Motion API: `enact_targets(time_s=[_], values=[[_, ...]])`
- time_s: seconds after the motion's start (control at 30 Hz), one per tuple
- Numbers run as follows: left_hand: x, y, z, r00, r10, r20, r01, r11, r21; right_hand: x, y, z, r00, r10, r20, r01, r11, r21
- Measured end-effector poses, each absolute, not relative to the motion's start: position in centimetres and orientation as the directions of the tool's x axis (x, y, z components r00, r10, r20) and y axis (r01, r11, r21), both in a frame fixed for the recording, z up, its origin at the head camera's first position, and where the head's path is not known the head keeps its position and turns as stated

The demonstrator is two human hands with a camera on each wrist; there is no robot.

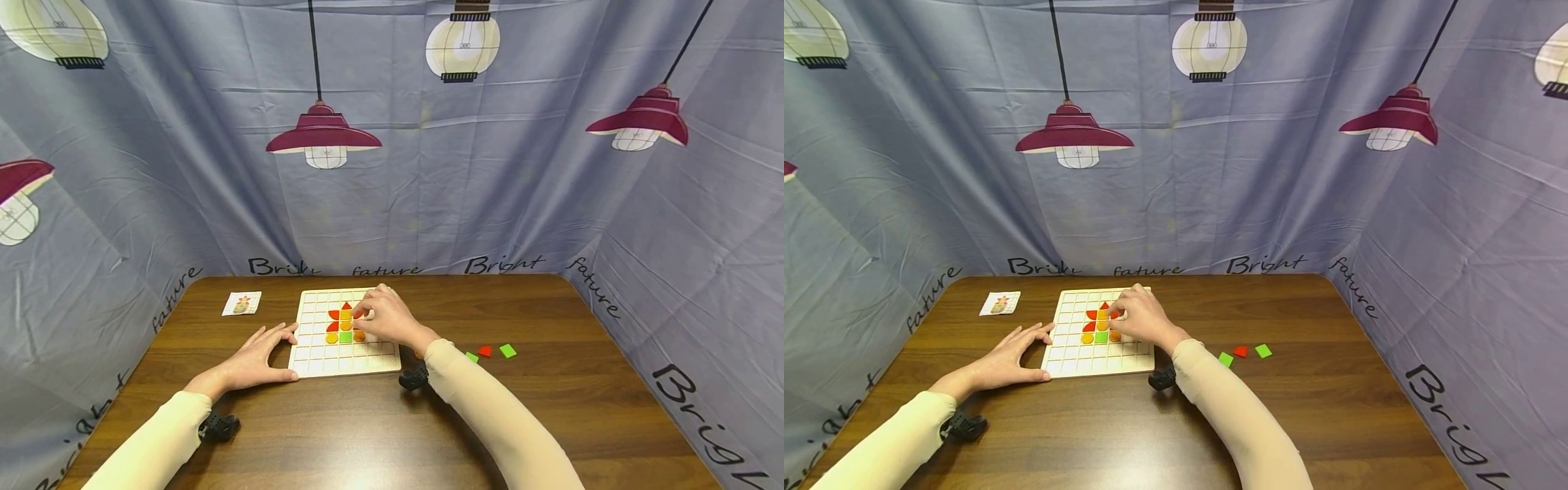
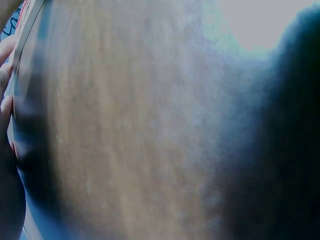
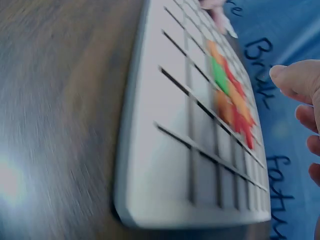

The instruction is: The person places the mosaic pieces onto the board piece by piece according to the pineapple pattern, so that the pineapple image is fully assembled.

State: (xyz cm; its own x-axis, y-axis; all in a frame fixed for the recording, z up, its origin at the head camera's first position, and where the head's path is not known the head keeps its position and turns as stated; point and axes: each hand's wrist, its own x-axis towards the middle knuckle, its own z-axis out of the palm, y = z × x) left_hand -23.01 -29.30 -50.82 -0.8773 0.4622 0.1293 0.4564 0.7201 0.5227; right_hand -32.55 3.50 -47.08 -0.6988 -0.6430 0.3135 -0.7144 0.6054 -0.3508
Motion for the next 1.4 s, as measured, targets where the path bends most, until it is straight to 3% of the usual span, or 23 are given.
enact_targets(time_s=[0.4, 1.4], values=[[-23.0, -29.3, -50.7, -0.88, 0.46, 0.119, 0.45, 0.727, 0.519, -32.6, 10.3, -45.0, -0.714, -0.594, 0.371, -0.7, 0.6, -0.387], [-22.8, -29.1, -50.5, -0.875, 0.466, 0.128, 0.459, 0.717, 0.524, -30.0, 24.9, -47.5, -0.839, -0.423, 0.341, -0.539, 0.728, -0.423]])
